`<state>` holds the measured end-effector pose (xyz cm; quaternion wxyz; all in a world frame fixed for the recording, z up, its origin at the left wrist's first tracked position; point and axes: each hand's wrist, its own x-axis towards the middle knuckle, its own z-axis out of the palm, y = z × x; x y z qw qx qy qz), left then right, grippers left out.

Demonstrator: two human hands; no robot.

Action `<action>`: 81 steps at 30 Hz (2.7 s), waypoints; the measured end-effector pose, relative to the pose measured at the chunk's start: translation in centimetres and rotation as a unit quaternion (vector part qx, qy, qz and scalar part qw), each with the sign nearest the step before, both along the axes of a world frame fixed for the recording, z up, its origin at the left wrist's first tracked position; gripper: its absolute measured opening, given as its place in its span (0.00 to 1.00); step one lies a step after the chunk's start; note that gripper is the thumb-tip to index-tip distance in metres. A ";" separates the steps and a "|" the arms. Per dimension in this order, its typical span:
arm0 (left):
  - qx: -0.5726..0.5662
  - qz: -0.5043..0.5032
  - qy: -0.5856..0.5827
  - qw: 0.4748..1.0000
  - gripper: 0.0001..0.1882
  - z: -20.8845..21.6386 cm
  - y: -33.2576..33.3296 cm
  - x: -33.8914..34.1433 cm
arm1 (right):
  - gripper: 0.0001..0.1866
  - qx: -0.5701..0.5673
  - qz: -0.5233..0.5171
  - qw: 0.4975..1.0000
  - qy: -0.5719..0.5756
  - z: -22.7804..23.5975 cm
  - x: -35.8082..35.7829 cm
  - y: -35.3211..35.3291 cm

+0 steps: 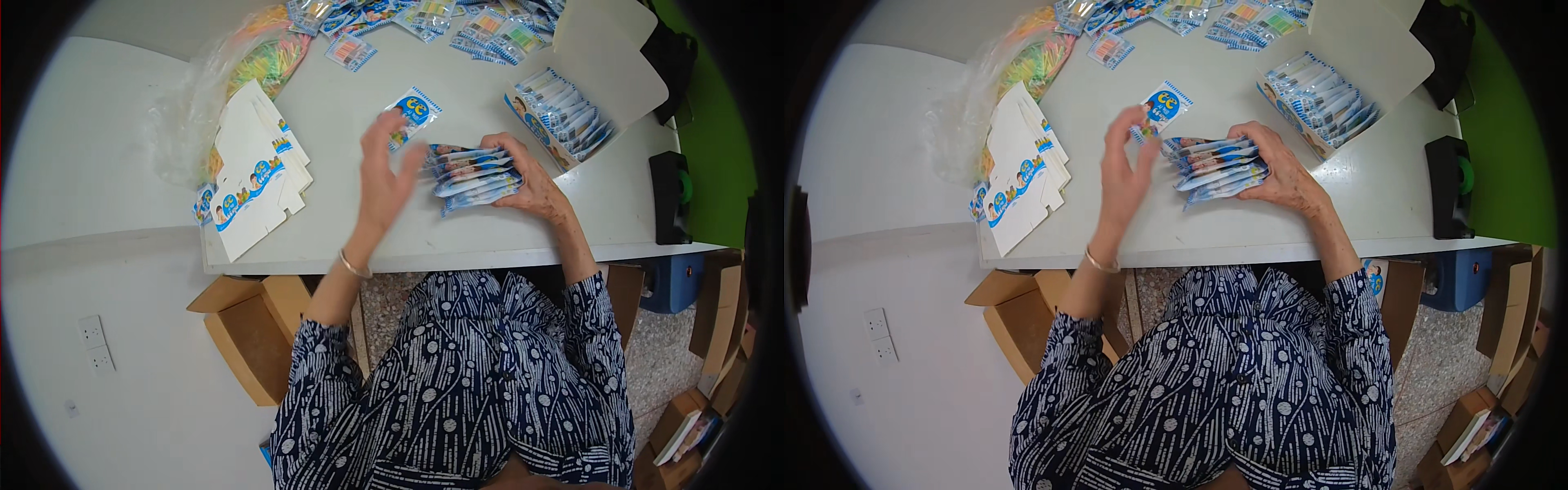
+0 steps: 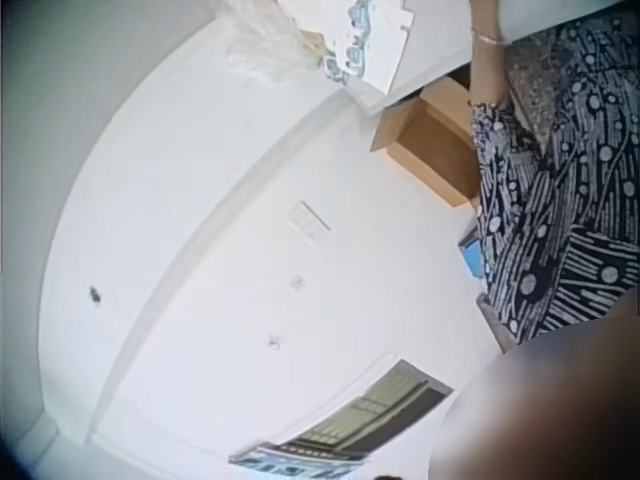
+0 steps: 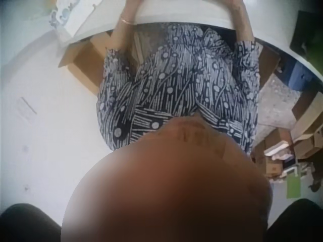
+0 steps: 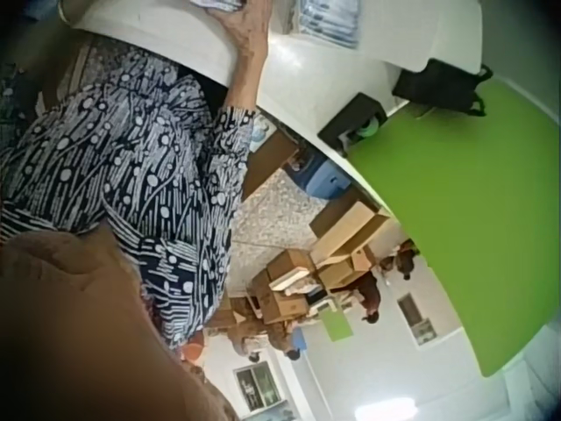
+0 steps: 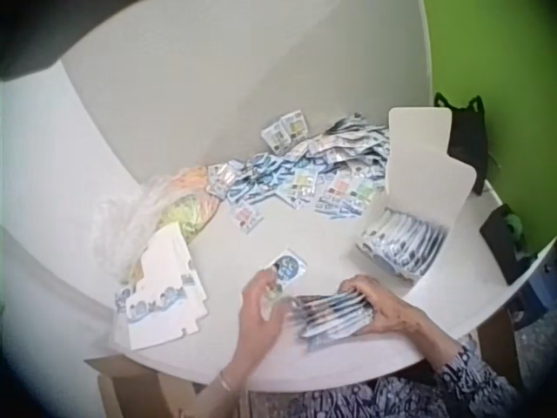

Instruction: Sorting and packing small blue and white sachets into cardboard boxes.

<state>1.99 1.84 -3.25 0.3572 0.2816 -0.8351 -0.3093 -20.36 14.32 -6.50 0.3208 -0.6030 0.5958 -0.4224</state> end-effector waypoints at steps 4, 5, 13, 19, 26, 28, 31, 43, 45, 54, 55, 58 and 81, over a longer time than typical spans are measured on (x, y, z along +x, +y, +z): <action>0.013 0.086 -0.150 0.985 0.31 -2.5 -6.3 -0.9 | 0.40 -0.041 0.013 0.999 0.013 -0.4 0.1 -0.4; 0.011 0.083 -0.149 0.985 0.31 -2.2 -6.2 -1.2 | 0.40 -0.043 0.010 0.999 0.014 -0.5 0.0 -0.4; 0.326 -0.049 -0.022 0.944 0.16 -1.3 -7.5 -1.8 | 0.38 -0.056 0.037 0.998 0.015 0.2 0.2 -0.3; 0.582 -0.174 -0.009 0.794 0.15 0.6 -6.7 -3.2 | 0.41 -0.069 0.016 0.997 -0.014 -1.0 0.0 -0.6; 0.577 -0.152 0.109 0.795 0.16 1.5 -9.6 -2.6 | 0.43 -0.057 0.040 0.997 0.036 -1.1 -0.2 -0.7; 0.588 -0.169 0.048 0.789 0.14 2.0 -8.6 -3.3 | 0.41 -0.077 0.026 0.995 0.054 -0.8 -0.4 -0.5; 0.430 -0.204 -0.100 0.874 0.12 -0.3 -6.0 -3.5 | 0.42 -0.057 0.008 0.998 0.015 -0.8 0.3 -0.5; 0.080 -0.203 -0.172 0.960 0.33 1.1 -1.5 -2.6 | 0.66 -0.042 -0.006 0.999 -0.014 -1.1 0.4 -0.7; 0.163 -0.187 -0.216 0.944 0.34 1.8 -1.6 -3.0 | 0.66 -0.034 -0.006 0.999 -0.010 -0.8 0.2 -0.6; 0.118 -0.253 -0.126 0.952 0.33 0.8 -0.5 -3.4 | 0.62 -0.020 0.008 1.000 -0.016 -1.0 0.1 -0.7; 0.112 -0.252 -0.124 0.953 0.33 1.1 -0.5 -3.4 | 0.60 -0.001 0.008 1.000 0.000 -1.2 0.1 -0.7; 0.197 -0.221 -0.206 0.933 0.30 3.0 -0.2 -3.5 | 0.52 -0.019 0.022 0.999 0.029 -0.4 0.1 -0.5; -0.141 -0.030 -0.329 0.933 0.41 -2.7 -13.0 -21.6 | 0.39 -0.042 0.059 0.996 0.059 -0.7 0.0 -0.7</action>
